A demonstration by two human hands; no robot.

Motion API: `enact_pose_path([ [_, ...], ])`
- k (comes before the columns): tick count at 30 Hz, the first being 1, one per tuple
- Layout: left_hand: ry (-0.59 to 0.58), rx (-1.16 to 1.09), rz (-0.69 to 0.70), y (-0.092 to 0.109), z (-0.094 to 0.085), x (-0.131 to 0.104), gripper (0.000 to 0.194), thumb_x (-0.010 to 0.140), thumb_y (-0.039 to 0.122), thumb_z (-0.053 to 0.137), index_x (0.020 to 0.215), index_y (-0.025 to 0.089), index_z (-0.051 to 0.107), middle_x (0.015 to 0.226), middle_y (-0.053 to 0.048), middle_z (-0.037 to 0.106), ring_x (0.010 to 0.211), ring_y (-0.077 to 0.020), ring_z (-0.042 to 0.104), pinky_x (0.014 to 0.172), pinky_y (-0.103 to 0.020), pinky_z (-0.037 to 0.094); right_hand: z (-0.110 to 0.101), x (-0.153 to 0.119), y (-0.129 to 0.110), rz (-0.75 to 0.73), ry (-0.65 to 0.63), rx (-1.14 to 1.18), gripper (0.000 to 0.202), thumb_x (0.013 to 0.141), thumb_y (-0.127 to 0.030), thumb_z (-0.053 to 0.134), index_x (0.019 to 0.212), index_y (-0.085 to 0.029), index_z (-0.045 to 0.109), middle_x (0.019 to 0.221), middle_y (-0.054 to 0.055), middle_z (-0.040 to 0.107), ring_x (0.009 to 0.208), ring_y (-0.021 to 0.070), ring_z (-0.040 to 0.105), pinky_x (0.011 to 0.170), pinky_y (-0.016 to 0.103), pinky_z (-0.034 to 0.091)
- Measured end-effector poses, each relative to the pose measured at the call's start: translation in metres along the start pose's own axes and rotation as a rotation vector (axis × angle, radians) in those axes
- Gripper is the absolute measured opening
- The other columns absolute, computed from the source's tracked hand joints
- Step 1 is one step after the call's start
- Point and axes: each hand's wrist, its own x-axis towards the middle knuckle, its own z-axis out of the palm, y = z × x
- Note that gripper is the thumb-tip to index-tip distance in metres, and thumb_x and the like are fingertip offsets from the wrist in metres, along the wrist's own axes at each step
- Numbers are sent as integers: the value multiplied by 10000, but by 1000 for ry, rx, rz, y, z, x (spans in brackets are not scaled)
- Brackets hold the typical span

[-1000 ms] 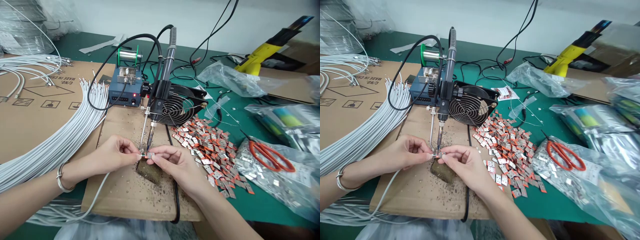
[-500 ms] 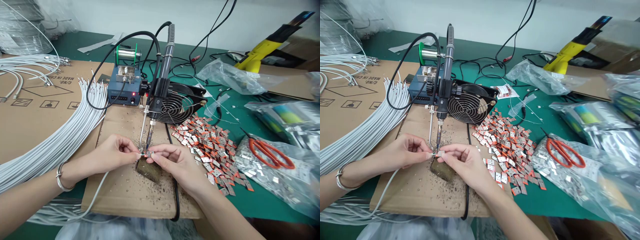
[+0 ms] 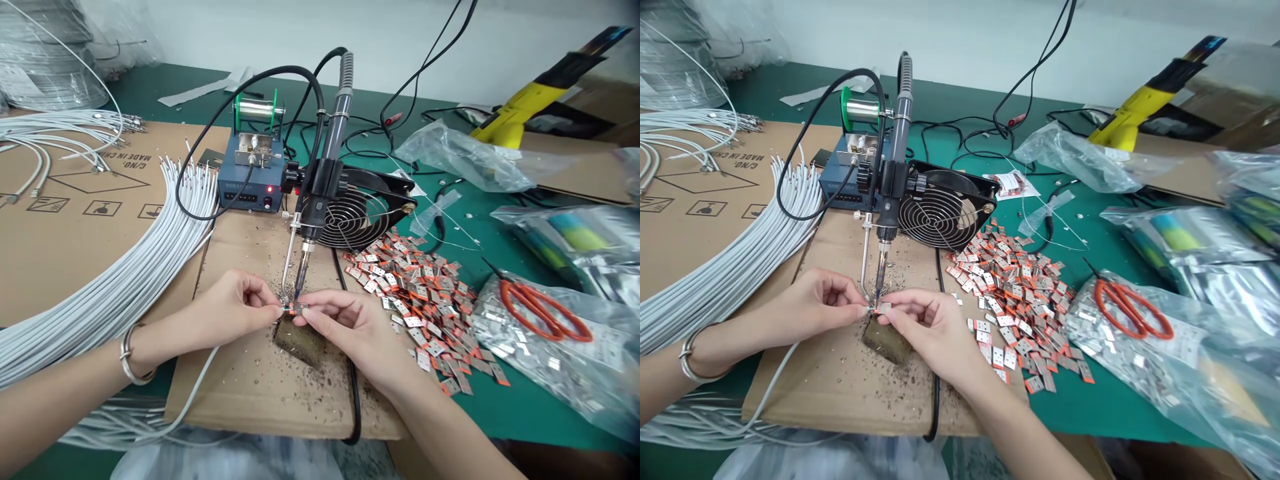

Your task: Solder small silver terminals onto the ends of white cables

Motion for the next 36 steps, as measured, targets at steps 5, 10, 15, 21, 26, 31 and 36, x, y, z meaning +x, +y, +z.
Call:
enact_pose_path([
  [5,-2,-32,6,1,0,-1,125,693,247,600,683,121,598,524,48,454,485,-69,350,456,-194,249,-2,0,0,-10,-24,16,173,706,-293,716,830,-177,688,698,42,714,647,135,664,631,235,532],
  [10,7,-43,-12,4,1,-3,137,690,250,603,679,114,600,510,52,439,479,-64,332,452,-194,236,-3,-2,1,-9,-60,70,127,730,-233,700,850,-191,695,709,22,717,660,104,664,641,186,519],
  [15,4,-48,-26,6,2,-3,135,691,244,603,684,109,597,506,56,427,477,-64,327,454,-196,232,-3,-3,1,11,-64,91,104,739,-220,698,840,-195,696,707,18,715,663,96,660,651,174,512],
  [21,2,-45,-14,5,1,-3,140,689,258,605,682,117,599,502,59,423,470,-67,326,445,-196,230,-3,-1,2,9,-63,86,113,730,-220,705,837,-187,698,702,22,715,648,92,654,630,161,504],
  [26,0,-2,-2,0,1,-1,127,694,248,594,687,121,604,497,67,403,464,-63,309,437,-194,219,-1,0,3,12,-27,76,125,693,-208,718,812,-177,694,681,23,714,626,89,652,608,150,502],
  [31,6,17,-1,-1,1,-1,143,707,259,584,706,118,604,503,69,396,465,-62,309,436,-192,215,1,-1,2,19,-39,59,120,694,-203,705,810,-175,693,677,20,714,620,74,648,603,127,493],
  [36,-7,29,43,-5,1,-2,139,722,253,574,714,118,607,504,72,391,470,-62,314,443,-189,230,0,2,1,17,-22,14,139,692,-233,699,816,-171,688,677,29,714,615,87,649,597,141,499],
])
